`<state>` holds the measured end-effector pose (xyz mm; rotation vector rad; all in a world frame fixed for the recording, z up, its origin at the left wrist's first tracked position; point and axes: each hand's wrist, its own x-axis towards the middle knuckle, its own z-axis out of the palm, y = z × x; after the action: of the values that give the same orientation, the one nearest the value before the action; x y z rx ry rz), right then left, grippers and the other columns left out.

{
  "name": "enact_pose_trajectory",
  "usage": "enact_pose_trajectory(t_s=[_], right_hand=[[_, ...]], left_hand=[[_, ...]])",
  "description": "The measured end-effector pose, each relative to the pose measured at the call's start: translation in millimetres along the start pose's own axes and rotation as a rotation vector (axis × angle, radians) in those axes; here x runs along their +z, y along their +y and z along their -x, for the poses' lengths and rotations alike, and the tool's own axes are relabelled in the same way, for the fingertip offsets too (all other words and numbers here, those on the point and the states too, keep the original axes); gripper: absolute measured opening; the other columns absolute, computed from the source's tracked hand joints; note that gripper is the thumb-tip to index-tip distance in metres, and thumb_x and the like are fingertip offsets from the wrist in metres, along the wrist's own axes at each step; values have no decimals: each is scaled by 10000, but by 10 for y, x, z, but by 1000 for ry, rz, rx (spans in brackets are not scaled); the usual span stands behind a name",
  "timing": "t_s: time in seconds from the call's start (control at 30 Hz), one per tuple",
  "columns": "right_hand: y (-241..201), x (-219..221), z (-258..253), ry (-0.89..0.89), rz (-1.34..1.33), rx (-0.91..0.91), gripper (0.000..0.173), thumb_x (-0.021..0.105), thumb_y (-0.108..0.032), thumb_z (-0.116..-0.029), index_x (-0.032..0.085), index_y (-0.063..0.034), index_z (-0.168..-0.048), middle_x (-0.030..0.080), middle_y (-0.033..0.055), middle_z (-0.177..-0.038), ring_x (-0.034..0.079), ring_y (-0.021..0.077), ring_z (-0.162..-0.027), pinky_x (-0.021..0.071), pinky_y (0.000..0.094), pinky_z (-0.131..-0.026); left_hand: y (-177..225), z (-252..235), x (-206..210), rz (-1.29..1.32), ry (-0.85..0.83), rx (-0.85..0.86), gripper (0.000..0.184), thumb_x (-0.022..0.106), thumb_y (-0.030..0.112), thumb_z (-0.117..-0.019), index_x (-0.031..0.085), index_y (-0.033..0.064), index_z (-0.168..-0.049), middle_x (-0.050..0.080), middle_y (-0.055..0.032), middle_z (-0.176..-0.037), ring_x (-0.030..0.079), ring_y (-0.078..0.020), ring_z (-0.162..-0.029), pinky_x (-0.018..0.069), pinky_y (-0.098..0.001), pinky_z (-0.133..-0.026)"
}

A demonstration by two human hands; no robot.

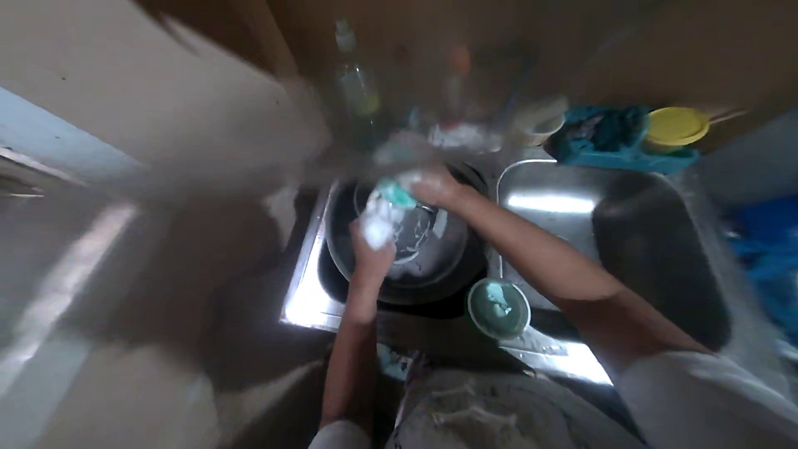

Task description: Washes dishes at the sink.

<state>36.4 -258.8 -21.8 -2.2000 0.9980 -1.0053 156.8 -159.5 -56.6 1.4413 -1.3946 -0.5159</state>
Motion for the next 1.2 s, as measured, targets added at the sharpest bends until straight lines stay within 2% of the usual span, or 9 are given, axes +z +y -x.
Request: enact_pose_trajectory(t_s=[0.1, 0.33, 0.43, 0.6, 0.7, 0.83, 0.97, 1.1, 1.2], right_hand=[[138, -4, -74, 294, -256, 275, 243, 582, -103, -1014, 674, 80, -1145, 705, 161, -1039, 669, 126, -939, 539, 295, -887], [339, 509, 317, 508, -756, 1088, 398, 344, -210, -1122, 514, 59, -1360, 577, 244, -1283, 583, 312, -1132, 490, 497, -961], [-45, 683, 537, 446, -595, 974, 345, 489, -15, -1034, 488, 118, -1352, 588, 275, -1223, 603, 297, -1057, 512, 453, -921], [-311, 805, 754, 265, -667, 789, 359, 578, 18, -988, 506, 80, -1334, 619, 202, -1161, 616, 201, -1042, 525, 354, -909], [-171, 647, 620, 66, -465, 956, 425, 444, -16, -1069, 386, 144, -1458, 484, 337, -1438, 492, 383, -1346, 382, 467, -1130], [294, 419, 418, 305, -315, 864, 474, 549, -55, -1026, 419, 143, -1436, 540, 348, -1364, 556, 406, -1275, 432, 509, -1097], [549, -158, 163, 724, -88, 381, 373, 575, -6, -975, 542, 162, -1306, 628, 299, -1245, 630, 280, -1169, 487, 357, -1042], [327, -810, -167, 449, 309, 444, 481, 502, -86, -1043, 430, 145, -1459, 469, 347, -1475, 429, 416, -1421, 317, 446, -1189], [295, -996, -448, 303, 307, 501, 608, 509, -357, -1068, 413, 58, -1502, 538, 294, -1432, 535, 406, -1337, 414, 519, -1124]], left_hand=[[58, 72, -7, 42, 86, 28, 287, 612, -86, -885, 606, -168, -1160, 678, -151, -1006, 611, -10, -915, 492, -175, -873], [61, 150, 300, 110, 453, -101, 307, 540, -67, -922, 533, -184, -1205, 617, -165, -1034, 584, -65, -973, 475, -204, -900], [-28, 150, 441, 31, 439, -243, 491, 545, -104, -900, 426, -234, -1358, 565, -366, -1269, 564, -334, -1196, 440, -396, -1039], [-136, 73, 417, 178, 324, -204, 441, 516, -8, -992, 441, -157, -1401, 606, -269, -1286, 589, -228, -1194, 459, -350, -1038], [-99, 128, 348, 198, 286, -303, 394, 508, -49, -981, 474, -150, -1360, 622, -243, -1205, 600, -194, -1092, 481, -327, -965], [-164, 93, 253, 124, 434, -158, 414, 572, -51, -922, 489, -180, -1307, 630, -227, -1152, 608, -146, -1057, 483, -278, -960], [-292, -215, 208, -309, 94, 235, 254, 616, 92, -995, 693, -94, -1150, 726, -262, -1017, 729, -356, -944, 575, -484, -865], [-704, -399, 338, -633, -573, 271, 360, 552, 170, -1049, 631, -20, -1344, 665, -286, -1245, 661, -480, -1116, 499, -604, -986], [-760, -421, 421, -804, -936, 202, 370, 491, 89, -1061, 553, -31, -1406, 606, -295, -1336, 584, -469, -1244, 404, -588, -1089]])
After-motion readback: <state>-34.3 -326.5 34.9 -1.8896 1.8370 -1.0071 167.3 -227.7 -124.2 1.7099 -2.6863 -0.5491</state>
